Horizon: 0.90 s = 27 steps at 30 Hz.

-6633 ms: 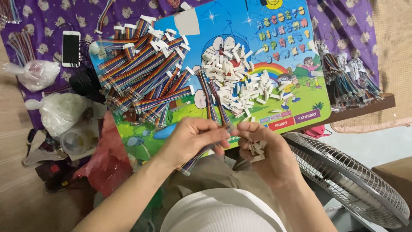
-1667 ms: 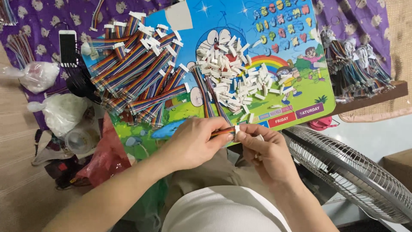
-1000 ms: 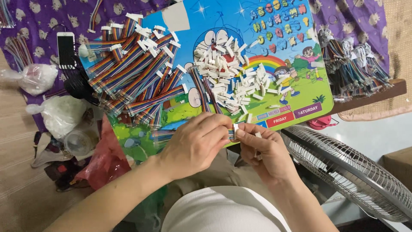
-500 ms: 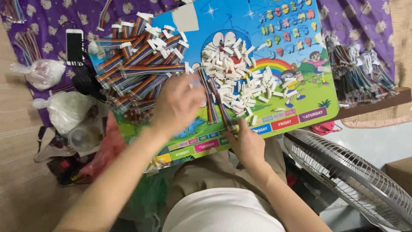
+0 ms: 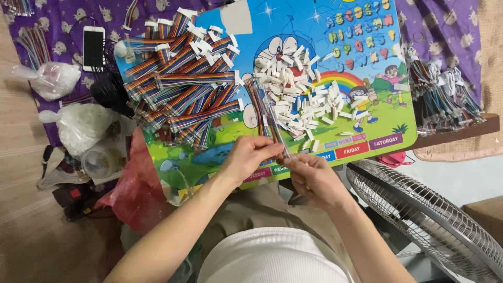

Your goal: The person repeatedly picks up small white plastic connectors and presses them onto the ends of multi-colored ribbon cables. They handle the cables and connectors by hand, working over a colorful children's play mat on the floor.

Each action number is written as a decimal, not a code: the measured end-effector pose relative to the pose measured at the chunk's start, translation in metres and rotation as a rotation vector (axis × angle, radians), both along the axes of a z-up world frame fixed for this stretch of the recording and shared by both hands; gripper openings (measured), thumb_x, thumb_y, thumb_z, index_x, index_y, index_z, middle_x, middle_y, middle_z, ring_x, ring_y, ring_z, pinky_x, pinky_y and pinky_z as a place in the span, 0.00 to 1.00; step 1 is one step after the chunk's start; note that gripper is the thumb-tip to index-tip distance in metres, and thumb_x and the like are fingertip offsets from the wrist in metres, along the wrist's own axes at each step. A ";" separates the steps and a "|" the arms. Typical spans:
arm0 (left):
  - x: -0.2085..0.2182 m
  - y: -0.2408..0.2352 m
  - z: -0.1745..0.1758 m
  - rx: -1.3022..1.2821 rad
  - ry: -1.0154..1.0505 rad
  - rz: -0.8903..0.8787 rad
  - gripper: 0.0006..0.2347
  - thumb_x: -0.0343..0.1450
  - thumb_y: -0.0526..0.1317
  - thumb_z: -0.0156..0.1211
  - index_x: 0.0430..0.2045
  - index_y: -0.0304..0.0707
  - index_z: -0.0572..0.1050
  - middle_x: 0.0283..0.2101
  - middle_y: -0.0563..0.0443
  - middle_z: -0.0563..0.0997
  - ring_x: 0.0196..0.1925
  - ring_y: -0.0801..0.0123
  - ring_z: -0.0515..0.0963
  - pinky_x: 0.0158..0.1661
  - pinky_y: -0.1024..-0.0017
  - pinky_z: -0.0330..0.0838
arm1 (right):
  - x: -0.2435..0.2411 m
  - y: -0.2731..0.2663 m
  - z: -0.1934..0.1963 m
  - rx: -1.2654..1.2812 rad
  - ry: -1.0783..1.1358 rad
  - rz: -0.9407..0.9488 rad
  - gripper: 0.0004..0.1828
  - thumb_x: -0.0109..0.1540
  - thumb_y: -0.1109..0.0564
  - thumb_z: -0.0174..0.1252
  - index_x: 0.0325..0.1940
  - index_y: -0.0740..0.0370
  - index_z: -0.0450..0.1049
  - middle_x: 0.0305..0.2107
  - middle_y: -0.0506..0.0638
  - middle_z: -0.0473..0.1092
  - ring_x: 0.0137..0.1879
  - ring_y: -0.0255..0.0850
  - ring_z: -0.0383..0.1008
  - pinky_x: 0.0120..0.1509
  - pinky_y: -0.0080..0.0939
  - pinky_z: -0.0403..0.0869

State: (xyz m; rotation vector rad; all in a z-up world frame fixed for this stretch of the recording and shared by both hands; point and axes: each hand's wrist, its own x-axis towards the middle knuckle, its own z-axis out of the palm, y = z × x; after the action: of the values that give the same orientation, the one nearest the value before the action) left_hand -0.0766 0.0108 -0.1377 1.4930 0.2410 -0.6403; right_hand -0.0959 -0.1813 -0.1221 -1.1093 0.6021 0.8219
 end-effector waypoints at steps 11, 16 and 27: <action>-0.038 -0.001 -0.060 0.796 -0.601 -0.462 0.04 0.68 0.40 0.58 0.27 0.42 0.76 0.38 0.48 0.78 0.37 0.54 0.81 0.33 0.61 0.77 | 0.009 -0.027 0.006 -0.026 -0.021 -0.229 0.06 0.56 0.61 0.58 0.25 0.61 0.69 0.09 0.44 0.51 0.12 0.30 0.50 0.14 0.26 0.52; -0.050 0.001 -0.077 0.907 -0.625 -0.520 0.06 0.65 0.38 0.55 0.33 0.42 0.72 0.43 0.49 0.75 0.40 0.55 0.79 0.33 0.61 0.77 | 0.006 -0.028 -0.005 -0.023 -0.015 -0.251 0.05 0.56 0.62 0.58 0.25 0.61 0.69 0.09 0.44 0.51 0.13 0.29 0.51 0.16 0.26 0.51; -0.132 0.105 -0.048 0.984 -0.117 0.041 0.03 0.67 0.37 0.53 0.29 0.51 0.68 0.30 0.53 0.73 0.38 0.52 0.80 0.37 0.61 0.73 | -0.002 -0.033 0.007 0.011 0.008 -0.220 0.06 0.56 0.64 0.54 0.25 0.59 0.65 0.12 0.38 0.46 0.17 0.25 0.46 0.20 0.24 0.49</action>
State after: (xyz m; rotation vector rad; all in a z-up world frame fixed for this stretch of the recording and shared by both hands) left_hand -0.2089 0.1162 -0.1860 2.4483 0.5424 -0.3979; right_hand -0.0977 -0.2140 -0.1146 -1.0097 0.7120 0.6391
